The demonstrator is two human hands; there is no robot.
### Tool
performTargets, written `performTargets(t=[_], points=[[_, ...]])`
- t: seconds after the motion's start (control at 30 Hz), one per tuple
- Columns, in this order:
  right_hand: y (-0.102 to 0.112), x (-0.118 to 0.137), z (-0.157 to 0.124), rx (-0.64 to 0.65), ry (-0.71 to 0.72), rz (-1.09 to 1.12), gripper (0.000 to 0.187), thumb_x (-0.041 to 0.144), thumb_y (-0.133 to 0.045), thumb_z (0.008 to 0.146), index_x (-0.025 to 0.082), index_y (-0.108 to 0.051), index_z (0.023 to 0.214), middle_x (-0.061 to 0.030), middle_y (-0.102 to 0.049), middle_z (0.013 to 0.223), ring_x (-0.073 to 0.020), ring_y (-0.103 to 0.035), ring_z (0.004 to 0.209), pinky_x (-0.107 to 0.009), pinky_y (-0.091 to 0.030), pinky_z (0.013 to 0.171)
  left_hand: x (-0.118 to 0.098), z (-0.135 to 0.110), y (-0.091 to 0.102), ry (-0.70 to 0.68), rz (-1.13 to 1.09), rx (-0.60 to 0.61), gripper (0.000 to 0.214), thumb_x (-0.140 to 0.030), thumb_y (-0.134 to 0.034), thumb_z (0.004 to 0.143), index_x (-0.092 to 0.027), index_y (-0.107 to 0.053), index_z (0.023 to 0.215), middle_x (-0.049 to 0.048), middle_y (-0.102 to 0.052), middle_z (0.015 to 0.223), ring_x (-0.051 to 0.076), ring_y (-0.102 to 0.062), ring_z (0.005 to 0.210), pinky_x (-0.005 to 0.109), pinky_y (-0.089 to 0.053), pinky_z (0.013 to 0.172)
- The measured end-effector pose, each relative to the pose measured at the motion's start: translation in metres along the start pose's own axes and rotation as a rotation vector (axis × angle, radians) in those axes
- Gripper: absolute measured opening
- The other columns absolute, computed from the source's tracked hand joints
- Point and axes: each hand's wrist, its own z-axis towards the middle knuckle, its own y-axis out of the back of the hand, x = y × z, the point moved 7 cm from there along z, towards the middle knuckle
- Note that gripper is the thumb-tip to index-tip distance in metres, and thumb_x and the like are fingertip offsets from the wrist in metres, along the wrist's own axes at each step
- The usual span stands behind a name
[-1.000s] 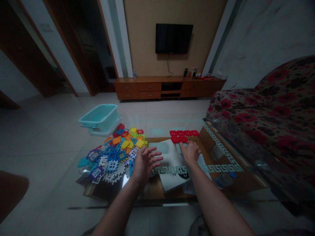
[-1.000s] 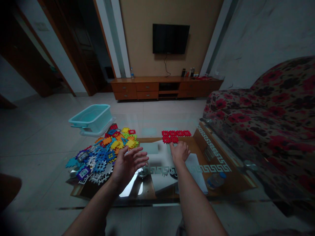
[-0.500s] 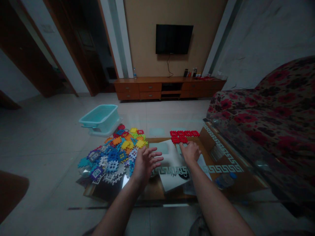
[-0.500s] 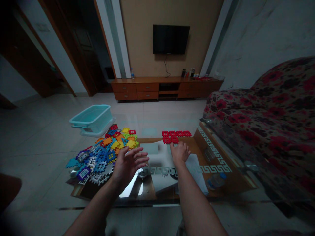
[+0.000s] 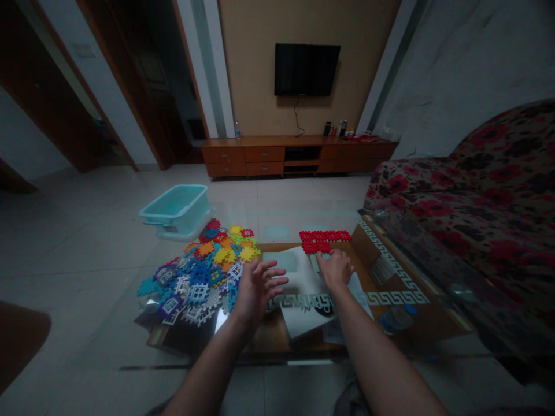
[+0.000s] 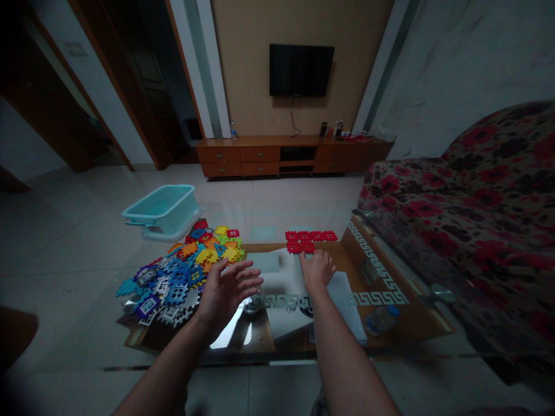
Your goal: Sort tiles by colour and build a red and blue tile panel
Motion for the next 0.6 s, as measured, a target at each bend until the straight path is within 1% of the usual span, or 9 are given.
performTargets(t=[0.23,0.43,0.6], points=[[-0.0013,-0.0004,0.0009,0.004,-0.002,-0.001,0.037,0.043,-0.060,0.084,0.012,-0.067,0.103,-0.0183,-0.066,0.108,-0.0341,-0.057,0.108,-0.043,-0.040,0.088,0.0003,0.0004,0.0002,0.008,-0.002,0.000,0.046,-0.051,-0.048,0.091,-0.010,-0.062,0.106,0.0142,-0.072,0.091,0.024,-0.071,0.081,0.031,-0.054,0.069],[-0.0018,-0.0002,0.0009,0.006,0.004,0.002,0.037,0.042,-0.059,0.084,0.012,-0.067,0.102,-0.0189,-0.066,0.109,-0.0341,-0.057,0.108,-0.043,-0.040,0.088,0.0015,0.0012,0.0008,0.000,-0.001,0.029,0.045,-0.052,-0.053,0.088,-0.011,-0.062,0.106,0.0138,-0.072,0.092,0.024,-0.071,0.082,0.032,-0.053,0.070],[-0.0015,-0.0005,0.0010,0.004,0.000,-0.005,0.036,0.043,-0.061,0.083,0.013,-0.067,0.101,-0.0177,-0.066,0.108,-0.0335,-0.057,0.108,-0.042,-0.040,0.088,0.0007,0.0000,-0.0001,0.000,0.002,0.029,0.044,-0.051,-0.052,0.089,-0.012,-0.062,0.106,0.0138,-0.072,0.093,0.024,-0.071,0.083,0.032,-0.054,0.071]])
